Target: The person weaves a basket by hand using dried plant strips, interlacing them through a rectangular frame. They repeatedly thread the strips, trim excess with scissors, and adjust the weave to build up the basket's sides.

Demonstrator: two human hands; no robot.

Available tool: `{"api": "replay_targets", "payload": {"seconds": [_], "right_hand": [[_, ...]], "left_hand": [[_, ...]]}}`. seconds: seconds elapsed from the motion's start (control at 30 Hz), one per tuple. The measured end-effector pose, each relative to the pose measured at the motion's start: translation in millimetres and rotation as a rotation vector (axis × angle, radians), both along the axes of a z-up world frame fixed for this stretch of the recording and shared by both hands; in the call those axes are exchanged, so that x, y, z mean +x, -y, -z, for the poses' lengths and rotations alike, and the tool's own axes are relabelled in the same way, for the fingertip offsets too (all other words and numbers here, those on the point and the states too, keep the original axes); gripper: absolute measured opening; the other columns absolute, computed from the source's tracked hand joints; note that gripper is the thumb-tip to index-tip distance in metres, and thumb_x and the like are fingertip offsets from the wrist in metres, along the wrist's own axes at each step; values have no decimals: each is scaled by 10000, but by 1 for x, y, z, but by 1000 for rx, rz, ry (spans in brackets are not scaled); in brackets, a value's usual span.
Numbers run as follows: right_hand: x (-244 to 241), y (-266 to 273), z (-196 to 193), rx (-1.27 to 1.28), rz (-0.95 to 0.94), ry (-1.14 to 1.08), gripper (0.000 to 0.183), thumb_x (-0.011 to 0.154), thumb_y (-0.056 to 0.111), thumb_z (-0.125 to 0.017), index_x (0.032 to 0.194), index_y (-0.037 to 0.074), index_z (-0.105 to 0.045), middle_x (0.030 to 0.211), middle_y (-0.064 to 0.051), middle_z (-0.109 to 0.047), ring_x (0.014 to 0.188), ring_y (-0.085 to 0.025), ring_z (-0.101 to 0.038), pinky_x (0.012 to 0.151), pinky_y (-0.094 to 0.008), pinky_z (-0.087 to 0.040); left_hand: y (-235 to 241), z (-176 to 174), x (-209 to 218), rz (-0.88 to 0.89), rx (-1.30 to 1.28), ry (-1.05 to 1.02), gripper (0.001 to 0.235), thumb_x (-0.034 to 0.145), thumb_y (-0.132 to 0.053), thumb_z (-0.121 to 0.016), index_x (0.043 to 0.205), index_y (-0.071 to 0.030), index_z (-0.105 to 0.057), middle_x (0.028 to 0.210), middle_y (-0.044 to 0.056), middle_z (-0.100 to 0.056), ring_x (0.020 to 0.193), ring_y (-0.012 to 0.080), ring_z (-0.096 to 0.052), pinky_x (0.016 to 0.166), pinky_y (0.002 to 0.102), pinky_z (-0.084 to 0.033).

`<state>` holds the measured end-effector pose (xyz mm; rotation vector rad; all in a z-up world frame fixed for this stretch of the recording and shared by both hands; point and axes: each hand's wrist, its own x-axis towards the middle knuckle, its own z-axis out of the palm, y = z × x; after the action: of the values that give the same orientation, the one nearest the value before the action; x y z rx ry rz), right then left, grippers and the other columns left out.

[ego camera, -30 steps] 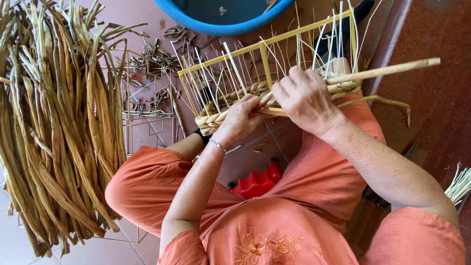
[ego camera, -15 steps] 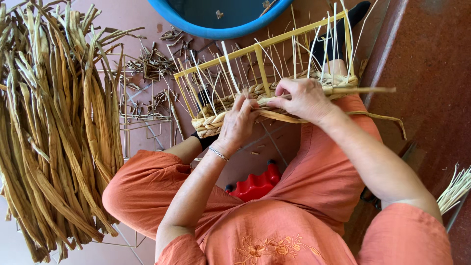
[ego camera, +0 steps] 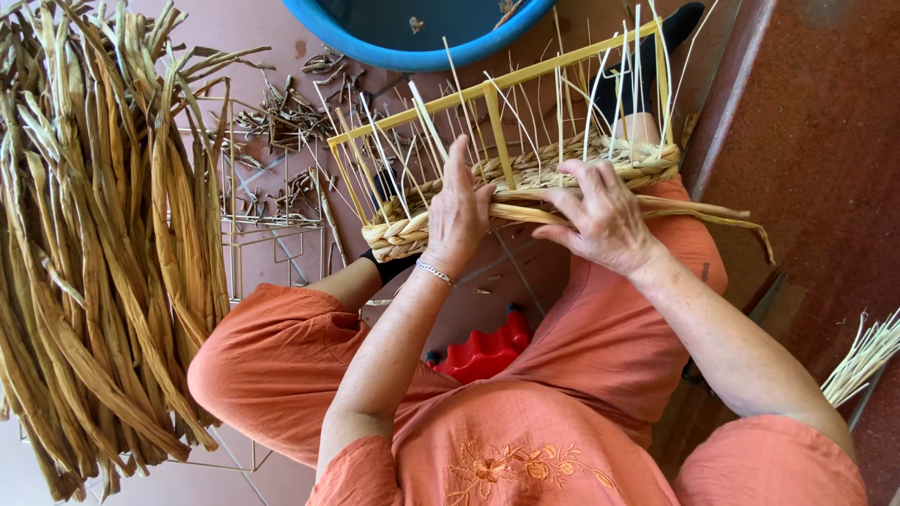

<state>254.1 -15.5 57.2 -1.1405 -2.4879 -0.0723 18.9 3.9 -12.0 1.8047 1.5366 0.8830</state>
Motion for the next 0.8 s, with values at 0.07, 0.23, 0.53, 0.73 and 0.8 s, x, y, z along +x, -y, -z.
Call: {"api": "replay_targets", "payload": {"seconds": [0.07,0.23,0.53,0.73,0.8], "right_hand": [[8,8,-10,112,-23,47,272,864,323,-707,1019,99,-700,1167,-104,-636,965,-304,-680,831,-403,-623],[19,8,-35,-528,168,65,204,1024,295,-707,1155,150,-764,895,36,-699,868,-162,-646,824,-360,-565],[-1,-31,-86,514,124,106,79,1026,232,-804,1055,211,-733,903,9,-712,975,-176,-606,990,-495,-446],[-40,-47,-31,-272,9,-451,63,1032,45,-699,1089,71,-704,922,-69,-744,803,-176,-683,673,-281,-573],[-45,-53,-14,-717,196,-499,148,1030,90,-641,1159,53,-703,850,-86,-749,656,-154,-709,554,-268,-573]], "left_hand": [[2,2,7,127,109,-207,484,894,57,-663,1341,-26,-497,1120,153,-660,719,189,-671,553,304,-582],[4,-10,6,272,141,-210,289,929,11,-643,1197,-97,-639,1166,93,-707,836,229,-706,727,360,-596],[11,-46,12,246,43,-126,214,964,-63,-649,1178,-59,-646,922,174,-729,824,333,-712,731,451,-570],[4,-30,17,-55,-103,83,361,970,-76,-622,1291,-9,-471,694,134,-696,597,346,-686,534,471,-505],[1,-23,21,-116,-79,77,379,955,-89,-650,1273,-13,-459,672,145,-690,612,362,-683,559,476,-512]]}}
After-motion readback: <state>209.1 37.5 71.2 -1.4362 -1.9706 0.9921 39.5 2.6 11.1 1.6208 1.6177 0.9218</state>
